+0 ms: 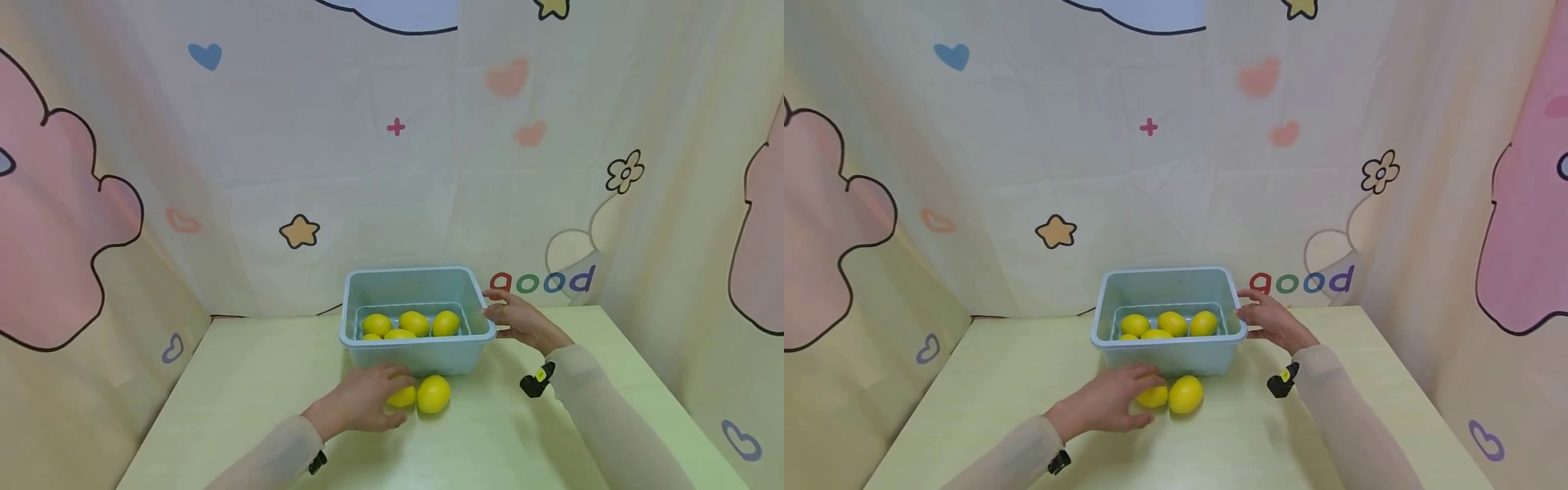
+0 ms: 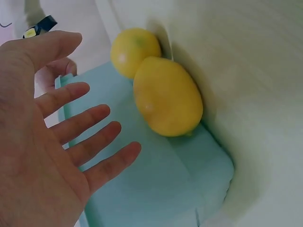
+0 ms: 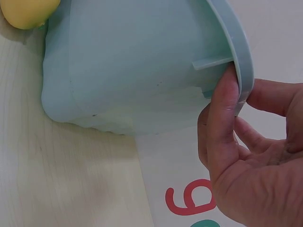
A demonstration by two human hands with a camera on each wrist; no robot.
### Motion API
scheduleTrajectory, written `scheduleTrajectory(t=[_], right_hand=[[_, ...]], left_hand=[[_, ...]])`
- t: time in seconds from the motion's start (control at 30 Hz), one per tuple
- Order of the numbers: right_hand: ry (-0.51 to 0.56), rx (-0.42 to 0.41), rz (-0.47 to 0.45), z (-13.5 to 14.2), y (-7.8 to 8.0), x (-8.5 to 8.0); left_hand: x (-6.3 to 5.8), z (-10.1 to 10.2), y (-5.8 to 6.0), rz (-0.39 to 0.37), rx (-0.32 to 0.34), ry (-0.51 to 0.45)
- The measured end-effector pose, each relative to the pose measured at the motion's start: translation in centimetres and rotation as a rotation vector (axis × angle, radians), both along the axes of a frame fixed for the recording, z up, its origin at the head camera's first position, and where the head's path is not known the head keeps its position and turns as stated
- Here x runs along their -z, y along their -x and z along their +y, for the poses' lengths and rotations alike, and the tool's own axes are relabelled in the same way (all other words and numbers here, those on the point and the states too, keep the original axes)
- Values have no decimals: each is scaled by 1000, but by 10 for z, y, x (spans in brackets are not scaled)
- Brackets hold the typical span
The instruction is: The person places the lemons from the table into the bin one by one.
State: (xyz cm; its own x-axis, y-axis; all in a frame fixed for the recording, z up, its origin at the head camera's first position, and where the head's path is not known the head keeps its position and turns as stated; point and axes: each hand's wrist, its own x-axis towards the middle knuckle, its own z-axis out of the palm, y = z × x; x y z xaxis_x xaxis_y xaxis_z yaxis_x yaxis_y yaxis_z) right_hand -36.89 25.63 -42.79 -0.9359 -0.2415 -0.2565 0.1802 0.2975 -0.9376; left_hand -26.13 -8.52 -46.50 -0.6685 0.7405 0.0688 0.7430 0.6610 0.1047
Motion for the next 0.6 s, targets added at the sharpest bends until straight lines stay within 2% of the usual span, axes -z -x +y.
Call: scheduleTrajectory(t=[0.4, 0.6], right_hand=[[6, 4, 2, 2, 3, 4], [-2, 7, 9, 2, 1, 4]], left_hand=[[23, 8, 11, 26, -13, 84], [32, 10, 17, 103, 12, 74]])
